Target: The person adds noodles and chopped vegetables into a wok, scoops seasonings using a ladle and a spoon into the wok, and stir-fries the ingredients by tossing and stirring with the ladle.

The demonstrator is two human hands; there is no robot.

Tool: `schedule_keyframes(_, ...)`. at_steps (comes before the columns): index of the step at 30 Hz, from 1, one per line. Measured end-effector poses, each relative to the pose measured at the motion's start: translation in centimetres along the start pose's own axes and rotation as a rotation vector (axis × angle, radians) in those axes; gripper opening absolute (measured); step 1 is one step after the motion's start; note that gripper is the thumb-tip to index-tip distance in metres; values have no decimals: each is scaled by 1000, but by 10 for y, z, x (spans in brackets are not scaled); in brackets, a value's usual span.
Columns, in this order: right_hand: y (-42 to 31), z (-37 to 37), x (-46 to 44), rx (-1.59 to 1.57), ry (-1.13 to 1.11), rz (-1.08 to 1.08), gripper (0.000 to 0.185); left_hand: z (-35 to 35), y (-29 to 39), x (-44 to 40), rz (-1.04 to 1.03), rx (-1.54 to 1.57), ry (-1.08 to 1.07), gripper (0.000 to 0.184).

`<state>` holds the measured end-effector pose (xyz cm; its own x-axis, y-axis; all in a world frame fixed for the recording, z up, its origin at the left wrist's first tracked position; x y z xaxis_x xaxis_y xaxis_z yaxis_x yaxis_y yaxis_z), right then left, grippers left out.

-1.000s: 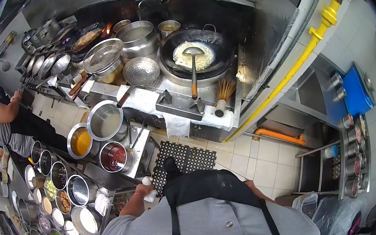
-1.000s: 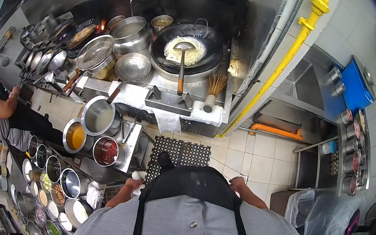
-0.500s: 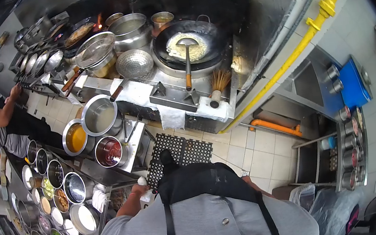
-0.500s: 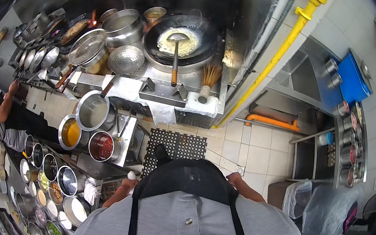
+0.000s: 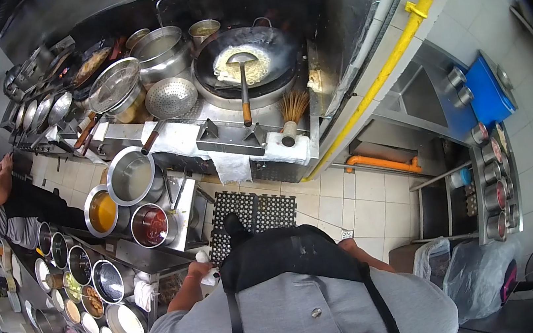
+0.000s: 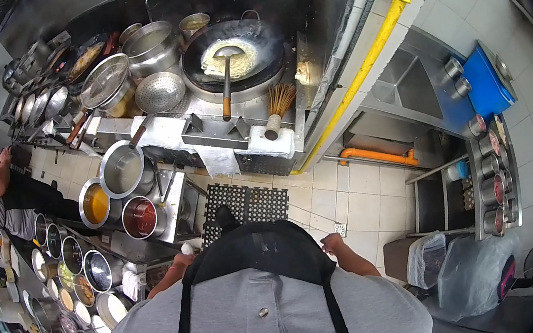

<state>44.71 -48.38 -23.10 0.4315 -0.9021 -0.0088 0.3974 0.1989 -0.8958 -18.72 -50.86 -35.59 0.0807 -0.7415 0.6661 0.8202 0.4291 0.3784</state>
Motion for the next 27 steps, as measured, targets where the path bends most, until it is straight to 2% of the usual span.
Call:
schedule_keyframes(2, 15, -4, 7, -34, -94, -413, 35, 10, 5, 16, 163, 78, -4, 60)
schedule_keyframes(3, 14, -5, 6, -37, -88, -413, 35, 17, 14, 26, 203, 93, -11, 60)
schedule_keyframes(4, 21, -9, 8, 32, -141, -548, 35, 19, 12, 24, 201, 89, -9, 60)
schedule_keyframes(5, 24, -10, 11, 103, -197, -682, 35, 20, 17, 24, 98, 2, -24, 59)
schedule_keyframes(6, 20, -11, 9, 101, -197, -682, 35, 19, 22, 25, -3, -85, -40, 57)
schedule_keyframes(7, 19, -9, 12, 16, -125, -783, 35, 21, 22, 24, -1, -86, -40, 57)
schedule_keyframes(8, 17, -7, 14, -72, -52, -882, 34, 28, 45, 33, -186, -340, -141, 55)
schedule_keyframes(9, 14, -6, 12, -76, -51, -882, 34, 29, 66, 46, -372, -595, -242, 53)
schedule_keyframes(10, 12, -5, 11, -65, -61, -888, 34, 31, 75, 55, -371, -599, -244, 53)
schedule_keyframes(12, 19, -7, 13, -60, -67, -895, 33, 50, 54, 60, 275, -44, 1, 49)
schedule_keyframes(13, 20, -8, 9, -27, -101, -815, 33, 54, 57, 62, 274, -48, 2, 49)
schedule_keyframes(14, 26, -10, 8, 6, -136, -734, 33, 48, 53, 55, 185, -100, -20, 50)
schedule_keyframes(15, 29, -13, 9, 3, -136, -733, 33, 40, 45, 46, 97, -151, -41, 51)
schedule_keyframes(16, 32, -15, 8, 19, -138, -734, 32, 28, 26, 34, 99, -152, -38, 51)
schedule_keyframes(18, 32, -16, 3, 37, -142, -732, 31, 12, 3, 17, 26, -7, -44, 53)
schedule_keyframes(20, 42, -22, 9, -92, -109, -1075, 27, 21, 15, 27, 42, -13, -41, 55)
schedule_keyframes(21, 38, -22, 6, -92, -113, -1072, 27, 20, 13, 27, 56, -21, -44, 56)
schedule_keyframes(24, 18, -17, -4, 84, -231, -868, 25, 16, 8, 24, 52, -74, -23, 57)
schedule_keyframes(26, 9, -15, -8, 199, -302, -732, 23, 32, 22, 50, 280, 185, 56, 58)
schedule_keyframes(27, 18, -15, -5, 199, -302, -733, 23, 46, 40, 72, 385, 316, 117, 58)
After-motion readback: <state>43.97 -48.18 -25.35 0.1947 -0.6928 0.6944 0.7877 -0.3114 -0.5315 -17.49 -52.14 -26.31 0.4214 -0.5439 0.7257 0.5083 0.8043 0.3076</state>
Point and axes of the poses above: each hand's wrist, its own x-axis away from the middle knuckle, its own z-axis out of the back of the hand, y = z × x, the point moved 6 cm from there along -x, towards the middle knuckle, and after that the axes turned 3 degrees about y, right-handed, at the moved point
